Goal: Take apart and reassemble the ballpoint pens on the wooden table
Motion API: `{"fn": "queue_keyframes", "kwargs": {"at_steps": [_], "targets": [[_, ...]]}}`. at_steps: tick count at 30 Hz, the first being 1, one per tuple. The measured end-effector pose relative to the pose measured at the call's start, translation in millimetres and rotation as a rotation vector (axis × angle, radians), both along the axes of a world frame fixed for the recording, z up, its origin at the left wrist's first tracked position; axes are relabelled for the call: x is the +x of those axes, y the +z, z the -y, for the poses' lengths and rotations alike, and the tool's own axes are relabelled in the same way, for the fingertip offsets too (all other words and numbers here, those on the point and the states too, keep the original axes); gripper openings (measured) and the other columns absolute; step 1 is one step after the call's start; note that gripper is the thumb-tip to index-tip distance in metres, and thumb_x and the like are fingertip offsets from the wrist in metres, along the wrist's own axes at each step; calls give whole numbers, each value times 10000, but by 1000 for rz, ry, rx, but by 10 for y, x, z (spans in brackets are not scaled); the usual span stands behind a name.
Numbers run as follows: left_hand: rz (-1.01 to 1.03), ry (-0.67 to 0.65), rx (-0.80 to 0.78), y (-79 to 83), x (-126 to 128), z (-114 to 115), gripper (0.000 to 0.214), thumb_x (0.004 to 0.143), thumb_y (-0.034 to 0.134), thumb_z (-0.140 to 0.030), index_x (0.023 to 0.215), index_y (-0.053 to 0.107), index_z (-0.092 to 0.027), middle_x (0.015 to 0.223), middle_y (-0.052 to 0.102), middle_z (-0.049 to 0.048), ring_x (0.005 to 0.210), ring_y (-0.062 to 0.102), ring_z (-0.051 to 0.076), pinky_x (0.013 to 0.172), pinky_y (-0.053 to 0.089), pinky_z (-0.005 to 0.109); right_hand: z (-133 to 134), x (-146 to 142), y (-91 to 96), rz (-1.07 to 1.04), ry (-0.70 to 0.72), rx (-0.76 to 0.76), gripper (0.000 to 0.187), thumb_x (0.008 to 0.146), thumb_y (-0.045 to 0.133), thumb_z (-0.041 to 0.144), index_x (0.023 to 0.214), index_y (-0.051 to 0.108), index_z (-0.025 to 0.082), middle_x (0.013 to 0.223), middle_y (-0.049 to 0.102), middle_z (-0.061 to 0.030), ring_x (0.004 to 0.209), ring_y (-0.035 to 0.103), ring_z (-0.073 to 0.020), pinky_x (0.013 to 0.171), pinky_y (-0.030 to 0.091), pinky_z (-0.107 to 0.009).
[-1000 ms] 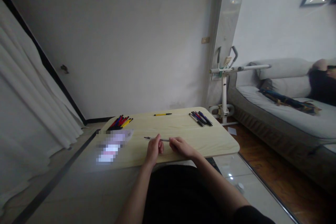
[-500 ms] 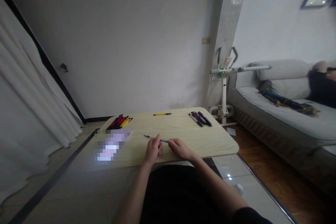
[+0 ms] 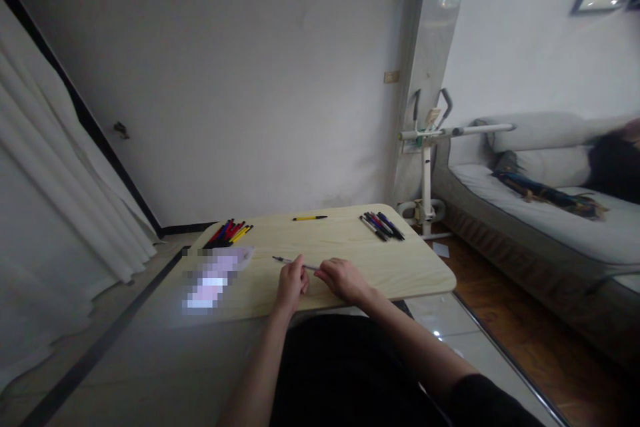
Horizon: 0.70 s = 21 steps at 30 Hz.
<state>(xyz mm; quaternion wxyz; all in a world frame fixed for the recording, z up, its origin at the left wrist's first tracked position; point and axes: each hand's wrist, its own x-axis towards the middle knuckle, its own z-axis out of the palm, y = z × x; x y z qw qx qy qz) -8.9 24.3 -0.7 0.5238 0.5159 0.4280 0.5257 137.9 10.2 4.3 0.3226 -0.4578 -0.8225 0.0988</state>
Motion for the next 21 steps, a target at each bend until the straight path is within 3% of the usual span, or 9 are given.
{"fn": "queue_keyframes", "kwargs": {"at_steps": [6,9,21], "targets": [[34,-12,36,-23,-3,35,479,770,393,-497,414,295,-193,319,312,-46,301,321,70,359,237,215,23,-38,-20,-438,20,-351,479,860,242,487,685,526,144,551,486,5,518,437,-92,511,316,-197],[40,-18,40,-17,-8,44,478,770,389,-502,421,280,-194,322,312,-49,307,328,71,367,248,212,5,-29,-46,-547,28,-452,533,851,216,514,602,497,137,486,428,19,453,397,-78,465,299,-195],[-24,-36,55,-22,-11,47,489,794,352,-493,417,296,-188,322,332,-43,314,351,80,381,272,212,27,-11,-48,-490,11,-348,452,851,282,460,574,465,153,480,430,29,475,407,-84,492,308,-200]]}}
